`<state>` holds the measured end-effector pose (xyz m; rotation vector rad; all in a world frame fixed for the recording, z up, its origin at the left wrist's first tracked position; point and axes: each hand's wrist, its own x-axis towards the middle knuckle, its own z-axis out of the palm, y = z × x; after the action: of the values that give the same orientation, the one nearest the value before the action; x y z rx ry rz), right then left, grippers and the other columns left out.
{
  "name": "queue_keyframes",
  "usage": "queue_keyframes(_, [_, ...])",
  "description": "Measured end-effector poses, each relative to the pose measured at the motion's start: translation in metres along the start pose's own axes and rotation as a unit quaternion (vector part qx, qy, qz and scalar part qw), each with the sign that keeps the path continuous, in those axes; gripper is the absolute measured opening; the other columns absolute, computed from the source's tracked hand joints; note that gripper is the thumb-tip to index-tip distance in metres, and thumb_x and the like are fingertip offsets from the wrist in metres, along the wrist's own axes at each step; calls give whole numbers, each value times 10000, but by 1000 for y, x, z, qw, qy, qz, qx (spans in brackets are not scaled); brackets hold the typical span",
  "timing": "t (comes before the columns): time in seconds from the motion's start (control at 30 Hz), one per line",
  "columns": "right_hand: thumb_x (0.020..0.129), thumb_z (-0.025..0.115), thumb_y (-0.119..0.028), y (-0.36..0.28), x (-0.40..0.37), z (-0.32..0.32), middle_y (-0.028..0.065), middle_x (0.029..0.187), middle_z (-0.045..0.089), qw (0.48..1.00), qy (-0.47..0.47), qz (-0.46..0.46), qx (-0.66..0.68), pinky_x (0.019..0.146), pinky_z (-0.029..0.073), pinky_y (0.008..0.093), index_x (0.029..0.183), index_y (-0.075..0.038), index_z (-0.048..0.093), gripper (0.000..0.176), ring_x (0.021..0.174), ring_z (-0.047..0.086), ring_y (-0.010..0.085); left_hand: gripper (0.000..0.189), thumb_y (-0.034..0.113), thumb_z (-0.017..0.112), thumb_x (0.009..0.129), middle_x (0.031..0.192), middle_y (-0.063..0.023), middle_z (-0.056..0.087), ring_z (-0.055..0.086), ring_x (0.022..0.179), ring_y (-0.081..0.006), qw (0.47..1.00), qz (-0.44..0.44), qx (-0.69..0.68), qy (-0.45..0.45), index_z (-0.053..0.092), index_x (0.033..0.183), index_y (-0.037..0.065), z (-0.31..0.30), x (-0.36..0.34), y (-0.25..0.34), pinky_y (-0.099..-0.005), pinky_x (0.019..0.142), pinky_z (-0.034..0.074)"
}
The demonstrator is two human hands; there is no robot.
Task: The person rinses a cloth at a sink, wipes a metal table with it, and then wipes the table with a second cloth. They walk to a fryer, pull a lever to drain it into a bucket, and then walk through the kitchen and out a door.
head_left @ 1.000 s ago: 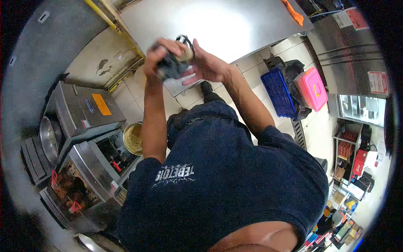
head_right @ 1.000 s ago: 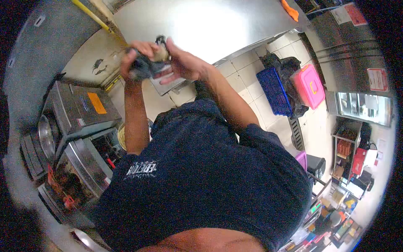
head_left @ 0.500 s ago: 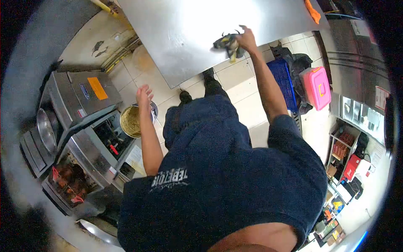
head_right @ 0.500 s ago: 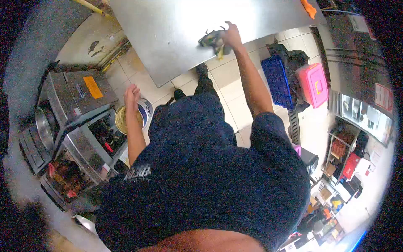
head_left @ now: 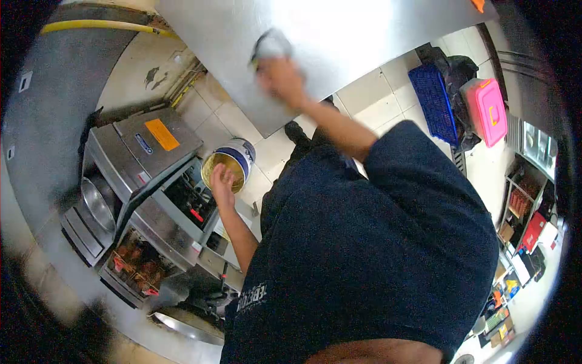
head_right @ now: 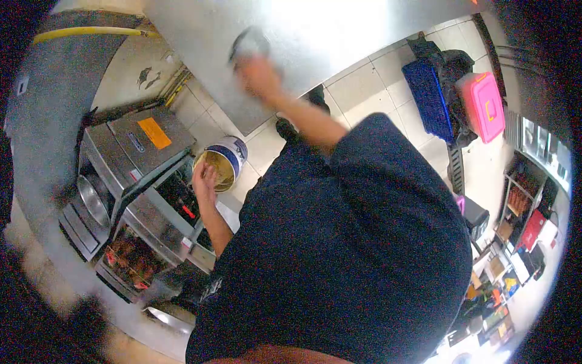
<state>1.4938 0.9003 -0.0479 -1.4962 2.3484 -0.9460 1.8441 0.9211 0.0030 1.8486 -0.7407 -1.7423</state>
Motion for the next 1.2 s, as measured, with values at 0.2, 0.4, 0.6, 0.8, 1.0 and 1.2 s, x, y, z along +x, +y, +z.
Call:
queue_keyframes(0.2, [761, 571, -154, -49, -87, 30, 95, 974, 601, 988, 15, -154, 29, 774, 476, 392, 1070, -169, 611, 313, 928, 586, 286, 383, 297, 558, 889, 1173, -45, 541, 513, 1036, -206, 1000, -2, -3, -9, 518, 1210, 93, -13, 16, -4, -367, 903, 396])
queue_keyframes(0.4, [776, 527, -108, 130, -28, -93, 108, 955, 660, 975, 167, 96, -113, 711, 515, 427, 1005, -162, 663, 272, 785, 631, 329, 352, 270, 562, 887, 1121, -42, 547, 520, 997, -184, 998, -11, 19, -67, 519, 1193, 100, 27, 38, -5, -360, 858, 435])
queue_keyframes(0.6, [821, 520, -141, 283, 32, -195, 165, 908, 622, 862, 340, 198, -320, 720, 489, 410, 1055, -112, 615, 254, 824, 589, 319, 302, 223, 550, 867, 1041, -63, 572, 522, 937, -193, 983, 112, 146, -10, 545, 1113, 47, 104, 102, 6, -384, 826, 441])
queue_keyframes(0.8, [828, 508, -163, 140, -13, -118, 110, 907, 626, 986, 25, 113, -123, 780, 465, 422, 1016, -92, 606, 224, 864, 596, 278, 409, 261, 504, 888, 1100, -167, 534, 513, 1018, -313, 900, 257, 329, 127, 458, 1161, -40, 186, 139, 32, -408, 866, 406])
queue_keyframes(1.0, [820, 518, -243, 255, -18, -179, 132, 761, 601, 892, 173, 292, -298, 621, 463, 438, 784, -62, 596, 200, 686, 584, 332, 447, 306, 409, 927, 1215, -226, 471, 481, 1093, -375, 840, 232, 396, 289, 400, 1236, -17, 265, 115, 47, -482, 902, 371])
queue_keyframes(1.2, [821, 550, -199, 332, 67, -244, 102, 852, 604, 751, 306, 298, -504, 693, 448, 394, 989, -50, 635, 240, 801, 573, 268, 472, 283, 360, 948, 1270, -253, 444, 449, 1156, -396, 808, 245, 430, 320, 350, 1291, -41, 271, 117, 48, -487, 957, 348])
